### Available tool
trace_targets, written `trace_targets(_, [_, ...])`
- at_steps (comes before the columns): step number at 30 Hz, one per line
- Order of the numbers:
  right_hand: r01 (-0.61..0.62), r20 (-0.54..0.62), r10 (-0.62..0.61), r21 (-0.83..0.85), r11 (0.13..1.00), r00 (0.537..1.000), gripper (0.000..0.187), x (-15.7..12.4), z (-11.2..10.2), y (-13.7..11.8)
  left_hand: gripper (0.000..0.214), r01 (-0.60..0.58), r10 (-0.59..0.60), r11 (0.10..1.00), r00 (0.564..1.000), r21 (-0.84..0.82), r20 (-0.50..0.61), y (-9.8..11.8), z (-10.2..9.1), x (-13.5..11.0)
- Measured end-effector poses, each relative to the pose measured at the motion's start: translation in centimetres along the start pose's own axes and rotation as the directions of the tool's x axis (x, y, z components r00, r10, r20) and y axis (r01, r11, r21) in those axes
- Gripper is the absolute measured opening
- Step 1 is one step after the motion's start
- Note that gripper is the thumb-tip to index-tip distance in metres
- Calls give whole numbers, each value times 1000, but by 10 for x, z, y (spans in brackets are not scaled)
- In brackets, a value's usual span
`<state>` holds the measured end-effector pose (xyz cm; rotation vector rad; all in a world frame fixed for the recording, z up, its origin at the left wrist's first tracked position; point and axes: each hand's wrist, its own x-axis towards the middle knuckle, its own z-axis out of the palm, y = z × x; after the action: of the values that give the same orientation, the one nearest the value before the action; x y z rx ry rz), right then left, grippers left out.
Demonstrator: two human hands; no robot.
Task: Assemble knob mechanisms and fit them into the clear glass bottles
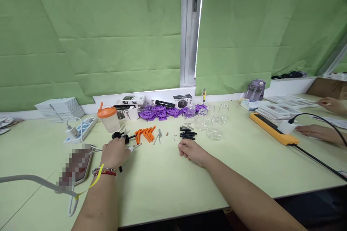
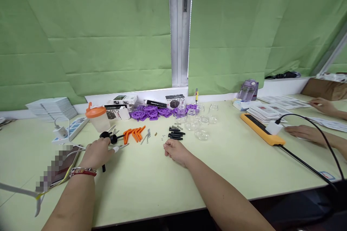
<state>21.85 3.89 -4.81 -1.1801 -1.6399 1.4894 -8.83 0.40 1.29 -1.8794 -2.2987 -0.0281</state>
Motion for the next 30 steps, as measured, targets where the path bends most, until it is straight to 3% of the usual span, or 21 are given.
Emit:
trace_targets(3, [1,4,-1,-3,1000,1000,23,1,0,1,36,38,-40,999,997,-37,-62,6,-3,9])
trace_targets(10, [17,6,-17,-22,1000,1000,22,0,0,-1,43,142,-141,990,990,-26,17,11,7,39])
trace_targets(14, [3,4,-3,-28,1000,1000,21,-1,1,-3,49,109,-111,994,989,22,95,9,17,51])
trace_targets(24, [-17,0,17,-14,1000,1000,20,-1,0,-3,40,105,-107,994,991,34,75,7,22,62])
trace_targets(30, [-7,-10,7,-10,1000,1000,21,1,1,0,46,118,-115,993,988,-26,101,9,26,66])
